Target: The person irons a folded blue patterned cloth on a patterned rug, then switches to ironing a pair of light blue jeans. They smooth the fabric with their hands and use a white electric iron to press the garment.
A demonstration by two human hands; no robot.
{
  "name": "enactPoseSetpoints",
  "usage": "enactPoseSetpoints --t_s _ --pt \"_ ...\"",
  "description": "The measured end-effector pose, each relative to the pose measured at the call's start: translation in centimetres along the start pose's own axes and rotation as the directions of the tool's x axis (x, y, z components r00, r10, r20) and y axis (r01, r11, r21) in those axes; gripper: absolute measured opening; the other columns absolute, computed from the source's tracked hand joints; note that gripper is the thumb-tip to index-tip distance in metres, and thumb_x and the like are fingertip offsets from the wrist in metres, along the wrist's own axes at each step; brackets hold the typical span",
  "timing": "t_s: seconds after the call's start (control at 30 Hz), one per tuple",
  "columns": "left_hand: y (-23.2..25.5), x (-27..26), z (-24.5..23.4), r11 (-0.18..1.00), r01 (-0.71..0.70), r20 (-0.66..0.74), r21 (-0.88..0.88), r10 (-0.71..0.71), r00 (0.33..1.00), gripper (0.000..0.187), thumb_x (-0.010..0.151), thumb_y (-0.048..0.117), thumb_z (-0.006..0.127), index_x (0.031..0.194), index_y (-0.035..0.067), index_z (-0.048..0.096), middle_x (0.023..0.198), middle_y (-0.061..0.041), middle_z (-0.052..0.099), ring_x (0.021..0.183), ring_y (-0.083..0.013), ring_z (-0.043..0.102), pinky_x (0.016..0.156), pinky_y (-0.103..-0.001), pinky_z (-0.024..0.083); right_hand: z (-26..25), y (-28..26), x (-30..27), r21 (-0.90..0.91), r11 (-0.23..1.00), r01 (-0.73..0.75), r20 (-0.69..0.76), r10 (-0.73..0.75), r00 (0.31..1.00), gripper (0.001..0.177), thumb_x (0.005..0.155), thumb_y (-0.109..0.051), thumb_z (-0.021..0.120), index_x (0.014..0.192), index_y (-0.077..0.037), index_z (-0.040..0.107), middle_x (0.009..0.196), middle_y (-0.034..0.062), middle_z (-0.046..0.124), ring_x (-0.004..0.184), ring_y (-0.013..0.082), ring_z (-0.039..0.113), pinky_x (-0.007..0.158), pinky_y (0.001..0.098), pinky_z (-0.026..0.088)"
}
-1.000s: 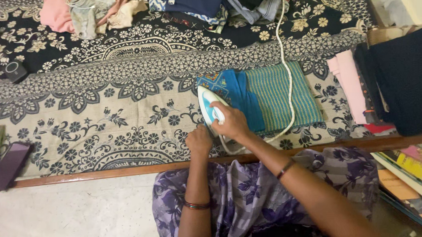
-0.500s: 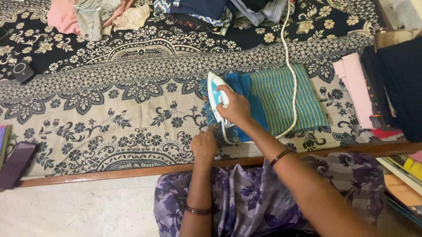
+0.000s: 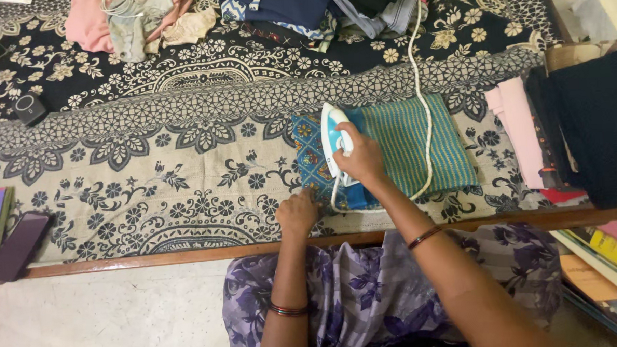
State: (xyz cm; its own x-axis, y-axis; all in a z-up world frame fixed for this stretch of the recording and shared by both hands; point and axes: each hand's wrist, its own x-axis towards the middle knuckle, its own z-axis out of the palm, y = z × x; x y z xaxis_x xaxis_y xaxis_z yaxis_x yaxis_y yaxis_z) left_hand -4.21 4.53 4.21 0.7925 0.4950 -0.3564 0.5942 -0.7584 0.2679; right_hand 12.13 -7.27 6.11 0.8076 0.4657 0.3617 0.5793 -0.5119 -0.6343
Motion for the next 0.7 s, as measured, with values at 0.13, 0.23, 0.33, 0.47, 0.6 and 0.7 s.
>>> enactPoseSetpoints --t_s 0.13,0.23,0.33,0.47,0.6,0.7 --pt "-0.2 0.2 0.5 1.000 -0.012 -0.036 0.011 0.013 0.999 0.044 0.087 0.046 0.075 0.120 0.020 0.066 0.111 -0.014 0.074 0.104 -0.0364 0.071 0.083 -0.048 0.058 -0.7 0.9 0.7 -0.060 0.996 -0.067 -0.008 0.067 0.998 0.048 0.077 -0.022 0.071 0.124 -0.027 0.060 0.078 0.0196 0.071 0.075 0.0433 0.070 0.067 0.0537 0.055" --pt "-0.2 0.2 0.5 1.000 -0.003 -0.037 -0.006 0.003 0.999 0.045 0.085 0.045 0.077 0.120 0.020 0.066 0.111 -0.013 0.074 0.105 -0.0356 0.071 0.084 -0.048 0.058 -1.7 1.3 0.9 -0.023 0.995 -0.099 -0.015 0.099 0.995 0.047 0.078 -0.023 0.070 0.124 -0.027 0.060 0.077 0.0178 0.071 0.074 0.0416 0.071 0.069 0.0526 0.056" --pt "0.1 0.3 0.3 1.000 0.011 -0.015 -0.005 -0.011 1.000 0.045 0.084 0.046 0.078 0.119 0.020 0.066 0.112 -0.013 0.074 0.106 -0.0352 0.071 0.085 -0.047 0.058 -3.2 2.4 0.2 -0.042 0.991 -0.129 -0.024 0.128 0.991 0.047 0.077 -0.024 0.071 0.123 -0.027 0.060 0.076 0.0166 0.071 0.072 0.0411 0.071 0.068 0.0528 0.055" --pt "0.0 0.4 0.2 1.000 0.023 0.043 -0.009 -0.022 0.999 0.043 0.088 0.045 0.076 0.121 0.020 0.065 0.112 -0.013 0.074 0.105 -0.0354 0.072 0.085 -0.047 0.058 -4.5 3.8 0.4 -0.059 0.972 -0.229 -0.012 0.229 0.973 0.048 0.079 -0.024 0.070 0.126 -0.028 0.060 0.071 0.0175 0.069 0.069 0.0415 0.070 0.067 0.0522 0.054" --pt "0.1 0.5 0.4 0.999 0.020 0.016 0.034 -0.021 1.000 0.046 0.087 0.046 0.076 0.121 0.018 0.063 0.113 -0.014 0.073 0.105 -0.0354 0.071 0.084 -0.047 0.059 -5.5 4.6 -0.3 -0.031 0.989 -0.143 -0.047 0.142 0.989 0.049 0.078 -0.024 0.070 0.125 -0.027 0.059 0.073 0.0150 0.070 0.067 0.0411 0.069 0.066 0.0515 0.054" --pt "0.1 0.8 0.5 0.999 0.033 0.043 0.012 -0.033 0.999 0.045 0.086 0.045 0.077 0.121 0.020 0.063 0.112 -0.013 0.073 0.105 -0.0353 0.071 0.084 -0.047 0.059 -6.0 5.6 -0.4 -0.061 0.993 -0.101 -0.092 0.095 0.991 0.050 0.076 -0.022 0.070 0.125 -0.027 0.060 0.076 0.0157 0.070 0.070 0.0420 0.069 0.064 0.0520 0.053"
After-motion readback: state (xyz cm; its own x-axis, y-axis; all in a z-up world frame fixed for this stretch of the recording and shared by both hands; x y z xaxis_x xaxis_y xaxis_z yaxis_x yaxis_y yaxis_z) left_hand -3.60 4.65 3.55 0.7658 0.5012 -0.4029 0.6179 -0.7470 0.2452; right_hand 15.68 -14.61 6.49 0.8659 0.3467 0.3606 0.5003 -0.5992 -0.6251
